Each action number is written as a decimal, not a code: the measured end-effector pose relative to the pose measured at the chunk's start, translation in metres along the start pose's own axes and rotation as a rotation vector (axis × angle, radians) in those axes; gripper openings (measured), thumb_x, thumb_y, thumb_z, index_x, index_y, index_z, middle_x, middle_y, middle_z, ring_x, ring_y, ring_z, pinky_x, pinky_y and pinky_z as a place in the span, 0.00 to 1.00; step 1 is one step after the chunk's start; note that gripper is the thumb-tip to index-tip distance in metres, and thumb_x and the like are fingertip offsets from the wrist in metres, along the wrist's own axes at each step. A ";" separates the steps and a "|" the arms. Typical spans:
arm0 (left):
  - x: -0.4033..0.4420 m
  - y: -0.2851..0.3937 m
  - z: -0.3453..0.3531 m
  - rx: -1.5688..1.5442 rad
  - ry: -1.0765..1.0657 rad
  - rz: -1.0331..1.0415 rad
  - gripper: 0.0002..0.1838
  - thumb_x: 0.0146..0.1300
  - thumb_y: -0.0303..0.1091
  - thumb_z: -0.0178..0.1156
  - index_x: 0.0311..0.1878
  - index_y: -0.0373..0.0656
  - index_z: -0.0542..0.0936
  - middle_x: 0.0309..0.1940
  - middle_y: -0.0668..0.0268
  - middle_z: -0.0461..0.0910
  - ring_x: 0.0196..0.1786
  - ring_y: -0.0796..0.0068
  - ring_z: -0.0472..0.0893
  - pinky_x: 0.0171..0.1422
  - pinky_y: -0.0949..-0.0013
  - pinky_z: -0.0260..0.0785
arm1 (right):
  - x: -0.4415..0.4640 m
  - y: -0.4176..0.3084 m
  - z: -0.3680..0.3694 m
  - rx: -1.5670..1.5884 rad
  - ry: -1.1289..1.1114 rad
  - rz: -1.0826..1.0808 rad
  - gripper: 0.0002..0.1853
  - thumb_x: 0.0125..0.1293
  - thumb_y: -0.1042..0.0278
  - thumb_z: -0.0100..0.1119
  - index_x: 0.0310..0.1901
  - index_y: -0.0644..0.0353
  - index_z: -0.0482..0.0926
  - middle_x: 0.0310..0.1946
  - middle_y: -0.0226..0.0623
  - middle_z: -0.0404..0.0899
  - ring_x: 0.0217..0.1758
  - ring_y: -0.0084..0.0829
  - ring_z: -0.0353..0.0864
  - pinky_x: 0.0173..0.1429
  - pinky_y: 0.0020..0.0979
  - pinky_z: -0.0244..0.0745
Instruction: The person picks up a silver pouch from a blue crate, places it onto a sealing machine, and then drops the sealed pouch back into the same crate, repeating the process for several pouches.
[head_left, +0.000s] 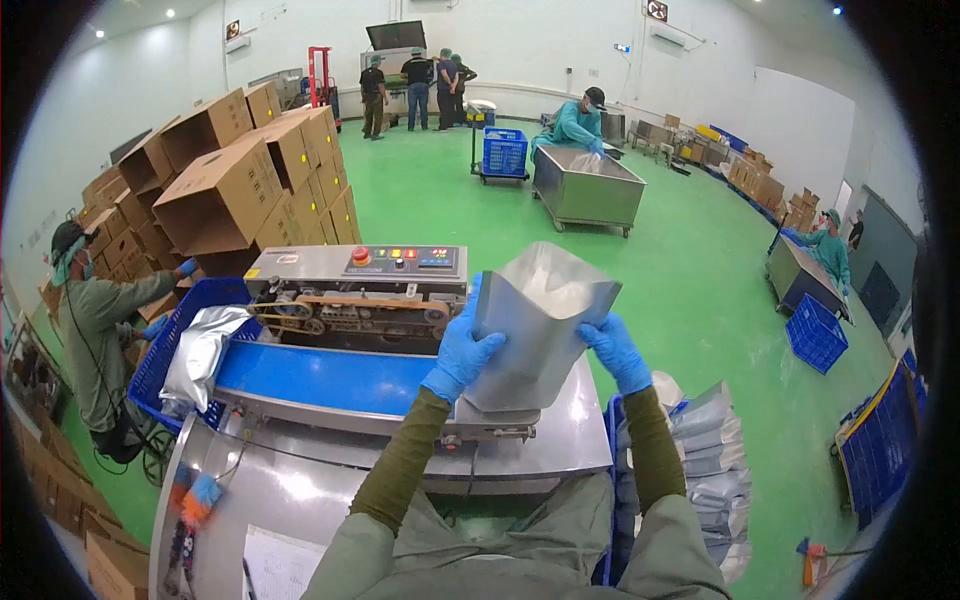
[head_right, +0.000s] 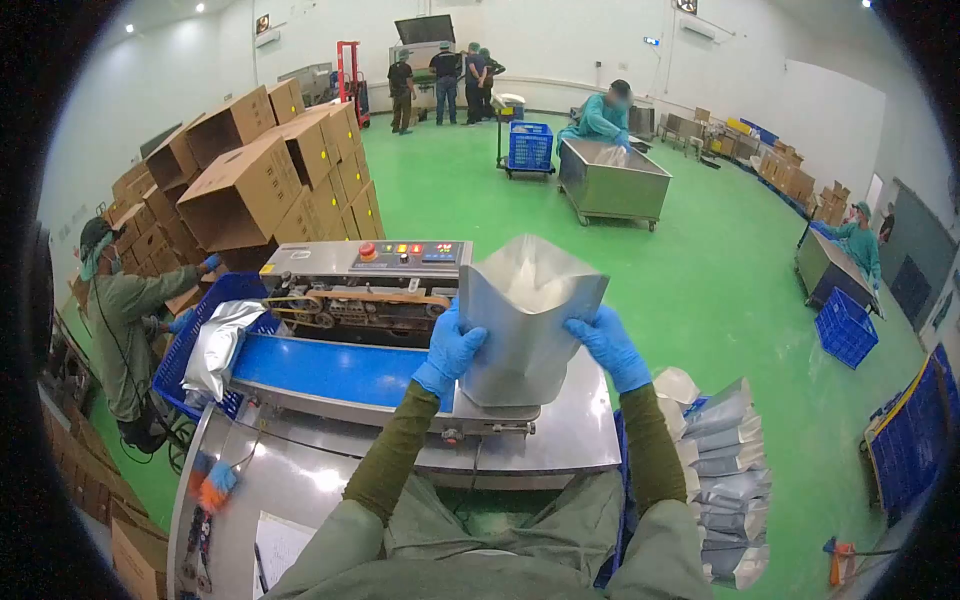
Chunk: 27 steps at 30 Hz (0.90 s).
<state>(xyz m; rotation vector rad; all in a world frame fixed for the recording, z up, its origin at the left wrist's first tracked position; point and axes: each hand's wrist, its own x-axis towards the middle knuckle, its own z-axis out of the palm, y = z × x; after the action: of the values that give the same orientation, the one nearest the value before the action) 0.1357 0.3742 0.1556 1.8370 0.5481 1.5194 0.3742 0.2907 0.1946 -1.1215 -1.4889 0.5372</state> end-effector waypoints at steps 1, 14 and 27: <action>0.005 0.005 -0.002 -0.034 -0.055 0.038 0.20 0.63 0.45 0.55 0.45 0.36 0.78 0.29 0.58 0.81 0.28 0.75 0.76 0.35 0.68 0.68 | 0.000 0.011 0.001 -0.132 -0.058 -0.064 0.15 0.66 0.60 0.51 0.39 0.66 0.76 0.31 0.30 0.78 0.34 0.21 0.71 0.38 0.29 0.69; 0.016 -0.084 0.008 -0.627 0.110 -0.515 0.18 0.68 0.47 0.49 0.37 0.42 0.78 0.31 0.72 0.77 0.35 0.84 0.73 0.39 0.78 0.67 | 0.016 0.060 0.015 0.080 0.200 0.196 0.24 0.69 0.50 0.44 0.28 0.64 0.76 0.20 0.21 0.67 0.23 0.17 0.62 0.27 0.23 0.61; -0.050 -0.119 -0.008 -0.530 0.064 -0.892 0.24 0.68 0.47 0.39 0.38 0.35 0.77 0.29 0.56 0.81 0.21 0.71 0.76 0.20 0.69 0.70 | -0.009 0.113 0.054 -0.165 0.158 0.420 0.29 0.66 0.44 0.44 0.18 0.60 0.73 0.16 0.27 0.66 0.22 0.22 0.61 0.27 0.28 0.57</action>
<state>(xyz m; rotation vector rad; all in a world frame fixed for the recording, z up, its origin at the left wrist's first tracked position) 0.1285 0.4225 0.0359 0.9267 0.7661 0.9659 0.3624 0.3461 0.0825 -1.5855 -1.1796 0.6028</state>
